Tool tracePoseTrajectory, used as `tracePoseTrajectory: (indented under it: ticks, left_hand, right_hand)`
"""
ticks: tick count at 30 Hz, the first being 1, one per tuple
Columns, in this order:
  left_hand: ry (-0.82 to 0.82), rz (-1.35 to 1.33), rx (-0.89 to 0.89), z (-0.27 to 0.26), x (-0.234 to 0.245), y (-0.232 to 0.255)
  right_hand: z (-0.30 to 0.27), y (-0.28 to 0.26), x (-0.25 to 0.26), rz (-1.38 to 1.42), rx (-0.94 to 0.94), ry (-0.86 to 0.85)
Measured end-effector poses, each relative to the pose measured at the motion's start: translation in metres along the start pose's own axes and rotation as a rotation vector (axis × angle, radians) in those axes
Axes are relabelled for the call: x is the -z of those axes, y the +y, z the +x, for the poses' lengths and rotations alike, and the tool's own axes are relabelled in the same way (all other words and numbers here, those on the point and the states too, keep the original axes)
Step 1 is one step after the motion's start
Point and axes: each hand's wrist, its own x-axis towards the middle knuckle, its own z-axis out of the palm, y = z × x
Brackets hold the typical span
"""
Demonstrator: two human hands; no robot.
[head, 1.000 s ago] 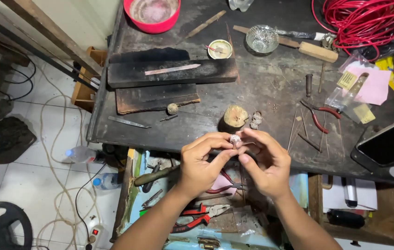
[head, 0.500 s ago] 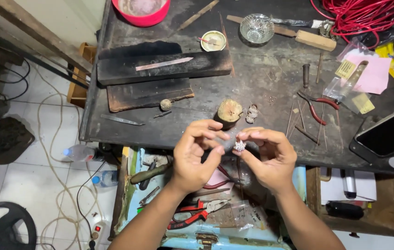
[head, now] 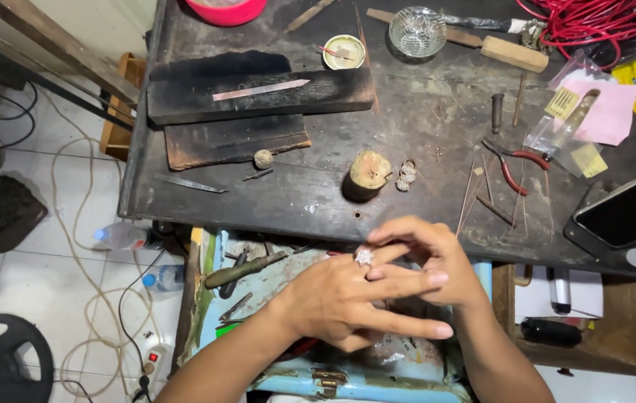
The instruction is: Using a handheld rotary tool to polish or refine a small piece of jewelry held in the other hand.
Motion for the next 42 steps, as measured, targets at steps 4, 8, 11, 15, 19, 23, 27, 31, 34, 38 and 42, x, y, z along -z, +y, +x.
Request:
tracePoseTrajectory:
  ticks: [4,8,11,15,19,23,27,31,34,38,42]
  left_hand:
    - [-0.111,0.104,0.000,-0.002,0.005,0.004]
    - [-0.168,0.156,-0.027,0.002,0.021,0.009]
    - [-0.231,0.227,-0.029,0.008,0.027,0.016]
    - [-0.233,0.049,0.113,0.011,0.016,0.023]
    - [-0.010,0.298,0.202,0.042,0.033,0.050]
    - [-0.166,0.572,0.465,0.055,0.021,0.068]
    - [-0.331,0.754,0.585,0.057,0.008,0.066]
    - [-0.399,0.755,0.621,0.058,0.008,0.065]
    - [-0.377,0.780,0.657,0.058,0.004,0.063]
    - [-0.495,0.735,0.692,0.057,0.000,0.054]
    - [-0.544,0.743,0.665,0.040,-0.032,0.038]
  right_hand:
    - [0.008,-0.003,0.006,-0.075,0.036,-0.118]
    - [0.008,-0.001,0.007,-0.041,0.111,-0.216]
    - [0.006,-0.004,0.004,0.019,0.091,-0.212]
    - [0.003,0.001,0.013,-0.032,0.146,-0.220]
    - [0.003,-0.006,0.011,0.039,0.108,-0.115]
    - [0.000,-0.004,0.014,-0.038,0.117,0.063]
    - [0.000,-0.010,0.022,-0.204,0.174,0.076]
    - [0.001,-0.014,0.021,-0.224,0.182,0.101]
    - [0.005,-0.019,0.019,-0.217,0.216,0.035]
    - [0.004,-0.018,0.017,-0.246,0.179,0.122]
    - [-0.002,-0.001,0.019,-0.200,0.184,0.464]
